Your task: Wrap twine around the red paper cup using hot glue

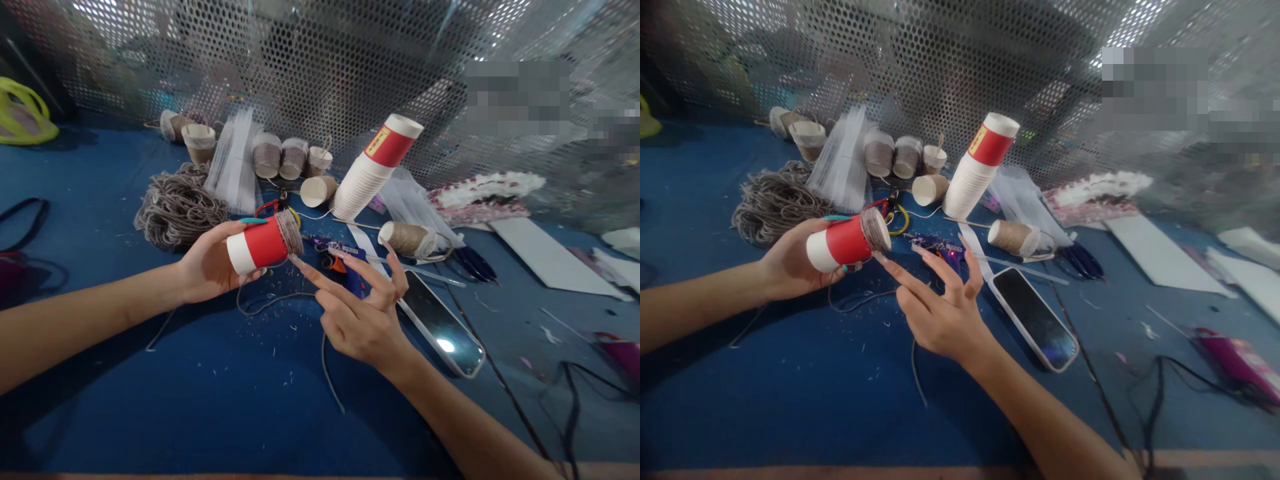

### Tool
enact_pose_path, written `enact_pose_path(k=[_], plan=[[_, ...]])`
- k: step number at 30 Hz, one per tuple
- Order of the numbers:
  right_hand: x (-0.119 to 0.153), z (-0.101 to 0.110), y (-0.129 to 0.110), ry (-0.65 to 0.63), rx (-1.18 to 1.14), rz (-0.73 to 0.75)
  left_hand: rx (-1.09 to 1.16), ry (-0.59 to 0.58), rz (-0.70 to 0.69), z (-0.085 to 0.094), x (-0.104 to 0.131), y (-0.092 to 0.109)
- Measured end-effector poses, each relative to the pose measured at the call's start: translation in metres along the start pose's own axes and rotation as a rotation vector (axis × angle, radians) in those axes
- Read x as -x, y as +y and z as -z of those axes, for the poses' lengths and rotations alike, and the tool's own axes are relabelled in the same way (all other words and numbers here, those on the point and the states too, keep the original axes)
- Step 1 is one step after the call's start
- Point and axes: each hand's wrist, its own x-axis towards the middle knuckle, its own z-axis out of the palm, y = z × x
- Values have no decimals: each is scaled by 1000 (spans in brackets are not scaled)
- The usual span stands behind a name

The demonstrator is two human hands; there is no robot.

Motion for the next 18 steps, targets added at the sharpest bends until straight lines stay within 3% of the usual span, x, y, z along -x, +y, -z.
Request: enact_pose_path(k=[6, 18], plan=[[4, 3, 0, 72, -79, -12, 73, 33, 43, -4, 2, 0], [3, 1, 0, 158, -72, 19, -14, -10, -34, -11, 4, -7]])
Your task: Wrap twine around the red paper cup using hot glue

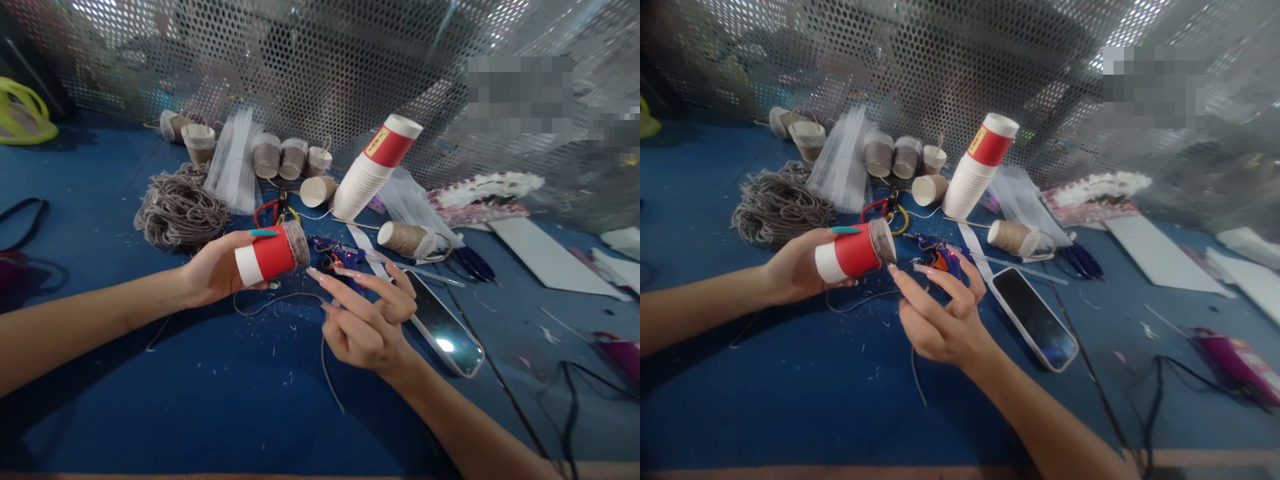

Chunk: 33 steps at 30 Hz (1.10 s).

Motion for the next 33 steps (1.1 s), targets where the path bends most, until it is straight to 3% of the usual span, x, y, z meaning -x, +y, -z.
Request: enact_pose_path(k=[6, 14, 18, 24, 29, 33], plan=[[-2, -3, 0, -130, 62, -3, -8, -21, 6, 0, 2, 1], [-7, 5, -1, -116, 128, 27, 77, 43, 6, -2, 3, 5], [-4, 6, 1, -87, 113, 49, 109, 18, 40, 4, 1, 7], [3, -4, 3, 74, -226, -185, 114, -153, 80, 5, 0, -2], [3, -11, 3, -173, -613, -288, 31, -223, 33, 8, -2, -13], [1, -9, 2, -288, -750, -285, -55, -262, -8, 11, -3, -16]])
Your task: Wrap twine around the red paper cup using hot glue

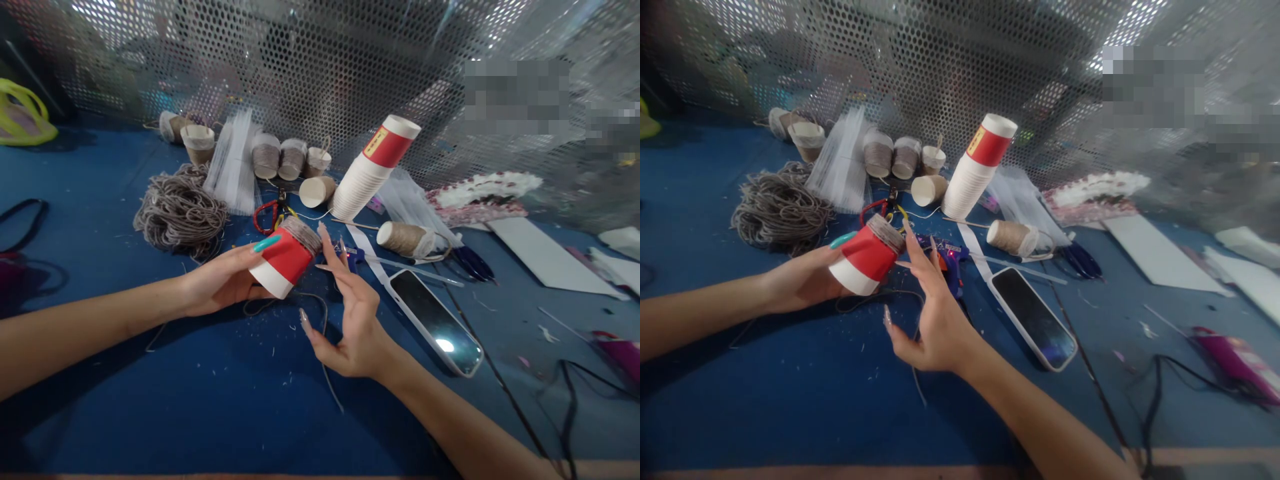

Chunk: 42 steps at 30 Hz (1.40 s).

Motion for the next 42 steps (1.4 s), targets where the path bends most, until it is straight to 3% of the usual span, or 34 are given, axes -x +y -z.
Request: enact_pose_path(k=[5, 11, 16, 42], plan=[[-1, 0, -3, -14, 23, -25, -219, 97, -100, -4, 1, 2], [0, -2, -8, 156, 395, 102, -496, 285, -228, -12, 2, 6], [-1, -1, -14, 34, 494, 126, -602, 366, -252, -16, 3, 8], [1, 1, -8, 39, 427, 59, -581, 370, -271, -17, 6, 6]])
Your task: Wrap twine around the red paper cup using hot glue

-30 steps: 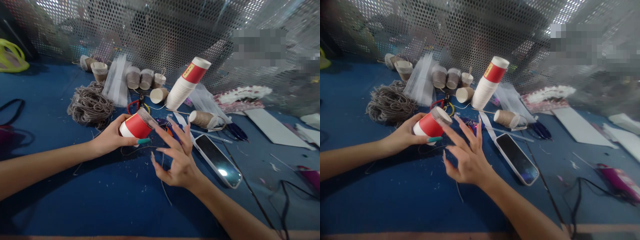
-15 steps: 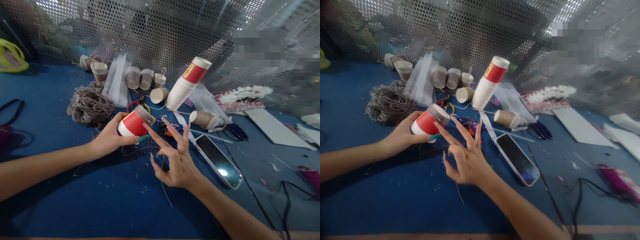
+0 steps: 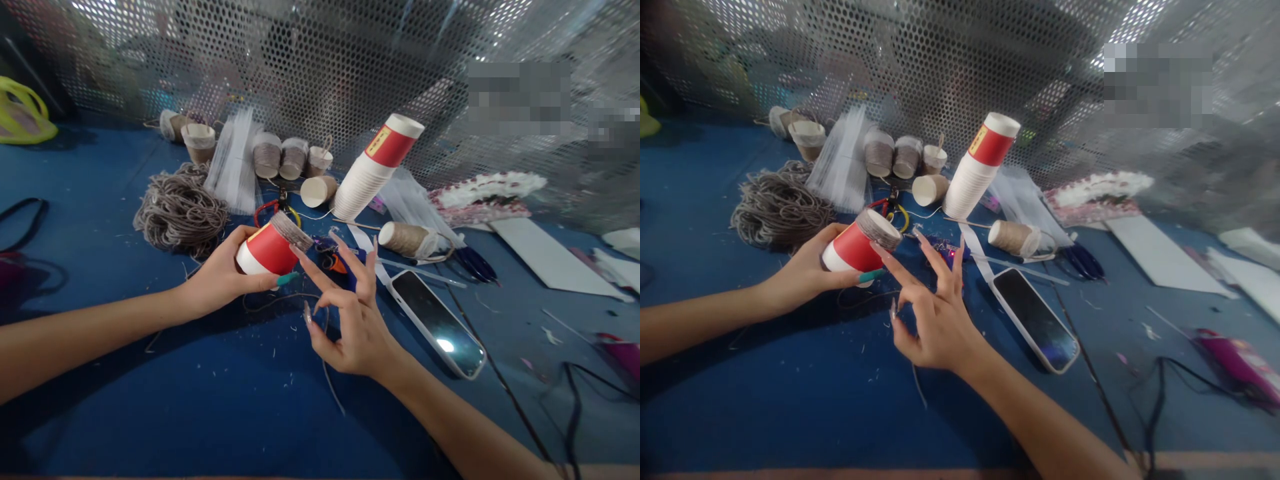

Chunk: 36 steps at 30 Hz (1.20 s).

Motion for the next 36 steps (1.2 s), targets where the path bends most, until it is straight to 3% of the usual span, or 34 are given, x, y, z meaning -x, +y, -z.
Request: enact_pose_path(k=[3, 6, 10, 14, 20, 28, 32, 36], plan=[[1, 4, -1, 61, -35, 58, 81, -27, 32, 2, -3, -7], [3, 6, 0, 209, -55, 95, 293, -27, 85, 3, -8, -12], [2, -1, 5, 309, -182, -57, 472, -118, 110, 3, -11, -14], [0, -6, 8, 154, -341, -124, 522, -237, 127, 4, -9, -15], [-2, 1, -1, -153, -391, -104, 442, -301, 122, 4, -5, -14], [-3, 0, 1, -171, -321, -59, 500, -362, 173, 10, -13, -18], [-6, 1, 0, -215, -253, -39, 577, -383, 285, 16, -16, -14], [-7, 3, -1, -231, -224, -8, 606, -311, 422, 18, -18, -6]])
